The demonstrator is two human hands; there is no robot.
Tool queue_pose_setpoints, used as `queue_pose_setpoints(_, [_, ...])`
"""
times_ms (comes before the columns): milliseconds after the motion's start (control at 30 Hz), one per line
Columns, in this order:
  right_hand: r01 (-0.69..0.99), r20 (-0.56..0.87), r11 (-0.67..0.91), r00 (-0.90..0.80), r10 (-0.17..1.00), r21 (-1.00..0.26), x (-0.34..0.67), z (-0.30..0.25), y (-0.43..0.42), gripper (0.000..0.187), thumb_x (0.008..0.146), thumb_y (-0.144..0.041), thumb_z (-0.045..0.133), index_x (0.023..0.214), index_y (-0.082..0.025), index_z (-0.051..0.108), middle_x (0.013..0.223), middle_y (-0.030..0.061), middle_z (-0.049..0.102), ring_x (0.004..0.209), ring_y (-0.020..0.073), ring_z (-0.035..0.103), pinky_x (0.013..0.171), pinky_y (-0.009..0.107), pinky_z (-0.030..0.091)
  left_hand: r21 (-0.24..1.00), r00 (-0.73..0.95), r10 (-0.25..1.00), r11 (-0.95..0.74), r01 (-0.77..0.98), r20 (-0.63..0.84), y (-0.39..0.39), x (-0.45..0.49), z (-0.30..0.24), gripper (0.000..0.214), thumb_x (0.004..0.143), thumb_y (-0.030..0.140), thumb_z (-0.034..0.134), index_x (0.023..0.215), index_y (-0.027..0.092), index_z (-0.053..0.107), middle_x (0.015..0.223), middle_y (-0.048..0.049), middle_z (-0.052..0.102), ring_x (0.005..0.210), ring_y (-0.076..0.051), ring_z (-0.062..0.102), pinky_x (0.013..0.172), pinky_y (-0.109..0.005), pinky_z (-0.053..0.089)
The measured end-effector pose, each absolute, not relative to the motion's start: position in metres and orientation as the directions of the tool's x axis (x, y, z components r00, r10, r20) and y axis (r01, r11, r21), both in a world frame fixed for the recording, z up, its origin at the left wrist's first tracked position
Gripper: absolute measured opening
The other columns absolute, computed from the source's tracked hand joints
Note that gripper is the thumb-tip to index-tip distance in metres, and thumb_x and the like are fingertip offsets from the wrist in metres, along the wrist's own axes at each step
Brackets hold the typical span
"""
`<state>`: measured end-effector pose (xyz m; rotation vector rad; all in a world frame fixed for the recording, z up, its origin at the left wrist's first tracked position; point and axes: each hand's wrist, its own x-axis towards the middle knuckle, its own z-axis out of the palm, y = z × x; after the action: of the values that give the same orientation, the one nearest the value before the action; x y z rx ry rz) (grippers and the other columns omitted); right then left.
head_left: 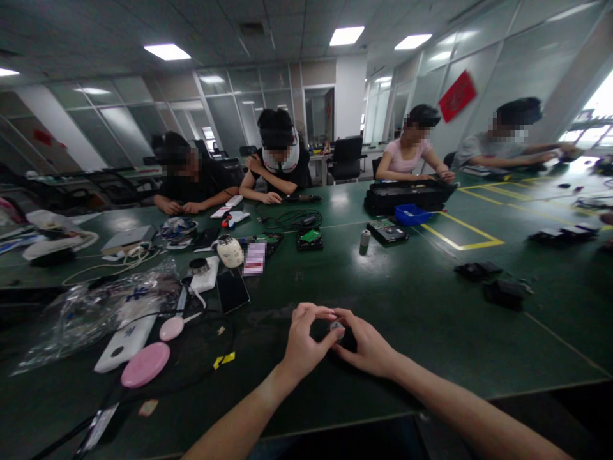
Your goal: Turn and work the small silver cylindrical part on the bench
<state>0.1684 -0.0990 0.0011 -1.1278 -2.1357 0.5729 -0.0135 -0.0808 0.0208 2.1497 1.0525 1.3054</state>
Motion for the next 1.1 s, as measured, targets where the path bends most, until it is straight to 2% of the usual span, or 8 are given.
queue_pose_setpoints(100, [0.563,0.341,0.535,-0.419,0.842,-0.629,0.168,0.0,-0.099,0.06,0.082,-0.024,0.061,0.135,-0.019,0.033,0.106,0.0087,0.062,0.095,0.0228,0.062,0.086,0.038,0.049,0.678,0.272,0.783,-0.621,0.393,0.56,-0.08,-0.014,0.021,0.026,0.076,0.02,0.075,0.098,0.021,0.063,0.08,-0.0013,0.071,0.094,-0.024,0.059,0.088,-0.039,0.045])
queue_pose_setpoints(333, [0.561,0.384,0.571,-0.424,0.82,-0.599,0.168,-0.004,-0.099,0.057,0.082,-0.024,0.059,0.133,-0.019,0.034,0.122,0.0117,0.056,0.106,0.0244,0.059,0.092,0.039,0.047,0.69,0.413,0.753,-0.647,0.325,0.512,-0.082,-0.016,0.026,0.014,0.083,0.017,0.068,0.094,0.025,0.069,0.104,-0.002,0.071,0.101,-0.021,0.061,0.092,-0.037,0.043])
queue_pose_setpoints(500, [0.553,0.389,0.586,-0.44,0.809,-0.592,0.168,-0.005,-0.099,0.056,0.08,-0.019,0.06,0.131,-0.018,0.037,0.126,0.0116,0.054,0.109,0.024,0.057,0.094,0.038,0.047,0.687,0.448,0.736,-0.659,0.306,0.507,-0.084,-0.014,0.028,0.016,0.083,0.018,0.069,0.098,0.025,0.067,0.104,-0.0018,0.071,0.102,-0.022,0.061,0.094,-0.037,0.041])
queue_pose_setpoints(700, [0.561,0.367,0.58,-0.454,0.812,-0.59,0.166,0.001,-0.099,0.052,0.082,-0.023,0.061,0.129,-0.019,0.04,0.12,0.0101,0.058,0.103,0.0226,0.06,0.091,0.037,0.047,0.689,0.341,0.765,-0.642,0.337,0.546,-0.082,-0.016,0.024,0.014,0.078,0.019,0.073,0.088,0.022,0.064,0.086,-0.0012,0.071,0.093,-0.022,0.062,0.089,-0.038,0.044])
queue_pose_setpoints(967, [0.577,0.372,0.582,-0.45,0.812,-0.573,0.167,-0.001,-0.099,0.052,0.083,-0.025,0.062,0.13,-0.019,0.041,0.121,0.01,0.059,0.104,0.0225,0.06,0.092,0.037,0.047,0.729,0.323,0.787,-0.613,0.304,0.526,-0.079,-0.017,0.017,0.009,0.081,0.019,0.071,0.083,0.021,0.063,0.085,-0.0019,0.066,0.086,-0.02,0.065,0.082,-0.034,0.051])
queue_pose_setpoints(1100, [0.586,0.374,0.598,-0.468,0.8,-0.547,0.168,-0.001,-0.099,0.047,0.085,-0.028,0.063,0.128,-0.02,0.044,0.122,0.0089,0.06,0.106,0.0233,0.059,0.094,0.038,0.045,0.716,0.237,0.781,-0.625,0.312,0.578,-0.074,-0.019,0.008,0.011,0.082,0.02,0.069,0.078,0.021,0.059,0.082,-0.002,0.064,0.082,-0.019,0.065,0.077,-0.033,0.053])
